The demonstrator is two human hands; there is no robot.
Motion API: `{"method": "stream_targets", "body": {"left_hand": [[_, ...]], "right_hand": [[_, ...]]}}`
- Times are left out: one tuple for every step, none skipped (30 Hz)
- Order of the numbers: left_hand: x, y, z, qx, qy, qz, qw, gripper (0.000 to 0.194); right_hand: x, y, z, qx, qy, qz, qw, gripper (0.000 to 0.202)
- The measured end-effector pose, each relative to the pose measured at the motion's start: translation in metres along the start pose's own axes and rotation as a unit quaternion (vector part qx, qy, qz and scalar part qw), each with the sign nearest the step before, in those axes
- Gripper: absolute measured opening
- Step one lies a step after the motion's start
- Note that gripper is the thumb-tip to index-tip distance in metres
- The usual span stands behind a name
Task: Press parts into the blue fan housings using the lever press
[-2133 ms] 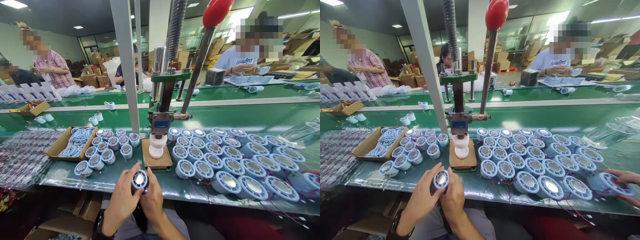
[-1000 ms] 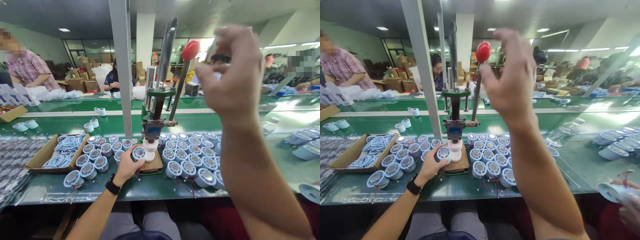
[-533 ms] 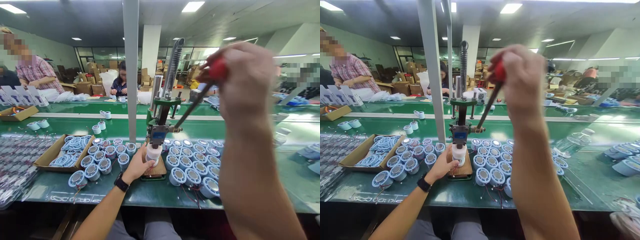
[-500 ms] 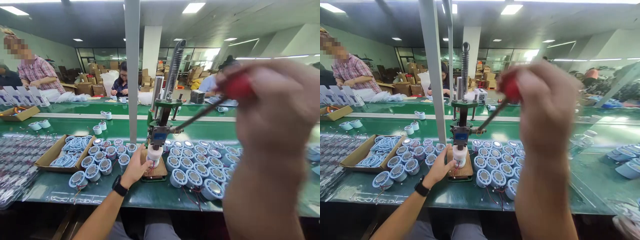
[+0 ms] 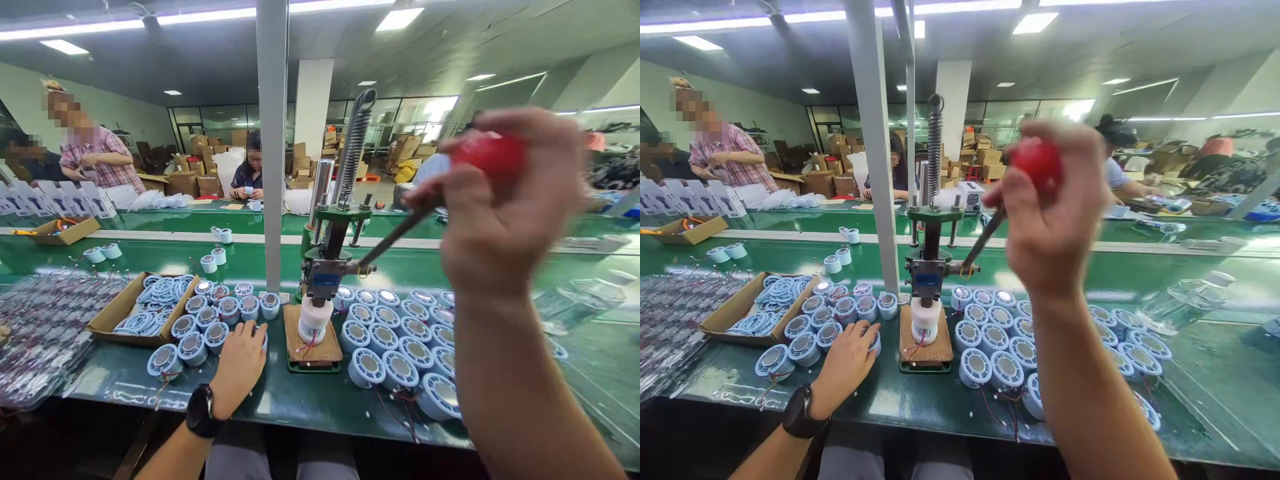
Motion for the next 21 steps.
{"method": "stream_targets", "body": {"left_hand": [[0.002,-0.004,0.001,0.007,0.016,-0.008,1.0,0.045],[0.004,-0.007,0.002,0.02,0.035,-0.018,0.999,0.046],[0.006,-0.008,0.002,0.035,0.055,-0.027,0.997,0.048],[0.006,-0.007,0.002,0.049,0.079,-0.031,0.995,0.049],[0.006,-0.005,0.001,0.061,0.106,-0.029,0.992,0.051],[0.003,-0.001,-0.002,0.073,0.133,-0.025,0.988,0.051],[-0.002,0.002,-0.006,0.084,0.158,-0.019,0.984,0.049],[-0.01,0.005,-0.012,0.093,0.177,-0.015,0.98,0.045],[-0.023,0.006,-0.019,0.098,0.18,-0.024,0.979,0.04],[-0.041,0.006,-0.028,0.1,0.167,-0.051,0.979,0.036],[-0.065,0.005,-0.037,0.1,0.144,-0.09,0.981,0.033],[-0.092,0.003,-0.046,0.092,0.11,-0.139,0.98,0.033],[-0.122,0.001,-0.056,0.087,0.081,-0.189,0.975,0.033],[-0.152,-0.001,-0.065,0.082,0.064,-0.223,0.969,0.034],[-0.181,-0.004,-0.072,0.068,0.051,-0.25,0.964,0.034],[-0.207,-0.007,-0.076,0.045,0.043,-0.269,0.961,0.031],[-0.23,-0.009,-0.079,0.02,0.038,-0.281,0.959,0.028],[-0.248,-0.01,-0.079,-0.004,0.036,-0.288,0.957,0.025],[-0.262,-0.011,-0.079,-0.025,0.036,-0.292,0.955,0.023],[-0.272,-0.01,-0.078,-0.041,0.037,-0.292,0.955,0.022],[-0.277,-0.009,-0.077,-0.052,0.039,-0.291,0.954,0.022]], "right_hand": [[0.008,-0.016,0.009,-0.009,-0.023,-0.011,1.0,0.032],[0.015,-0.023,0.017,-0.018,-0.042,-0.018,0.999,0.035],[0.021,-0.018,0.024,-0.023,-0.059,-0.02,0.998,0.038],[0.026,-0.004,0.03,-0.013,-0.075,-0.019,0.997,0.041],[0.031,0.019,0.033,0.014,-0.089,-0.017,0.996,0.044],[0.035,0.049,0.036,0.05,-0.1,-0.015,0.994,0.046],[0.041,0.084,0.039,0.086,-0.11,-0.007,0.99,0.051],[0.049,0.12,0.043,0.108,-0.109,0.013,0.988,0.057],[0.058,0.155,0.049,0.105,-0.097,0.05,0.989,0.067],[0.069,0.186,0.057,0.078,-0.077,0.101,0.989,0.077],[0.08,0.213,0.067,0.034,-0.052,0.162,0.985,0.086],[0.091,0.233,0.077,-0.011,-0.03,0.221,0.975,0.094],[0.1,0.248,0.085,-0.045,-0.014,0.271,0.961,0.099],[0.107,0.257,0.092,-0.06,-0.006,0.306,0.95,0.102],[0.111,0.26,0.096,-0.057,-0.005,0.326,0.943,0.104],[0.112,0.259,0.099,-0.046,-0.012,0.335,0.941,0.105],[0.111,0.257,0.101,-0.031,-0.024,0.337,0.941,0.106],[0.108,0.254,0.101,-0.018,-0.033,0.336,0.941,0.107],[0.103,0.253,0.1,-0.007,-0.033,0.334,0.942,0.106],[0.098,0.254,0.098,0.003,-0.025,0.33,0.944,0.105],[0.091,0.257,0.095,0.009,-0.011,0.323,0.946,0.103]]}}
Point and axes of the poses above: each hand's wrist, its own y-axis away from the middle knuckle, its own z-axis out of the palm, x = y × z, the point moved 3 cm from there along -y, towards the middle knuckle, and after that the axes turned 4 degrees about -z, right-handed, at the moved point
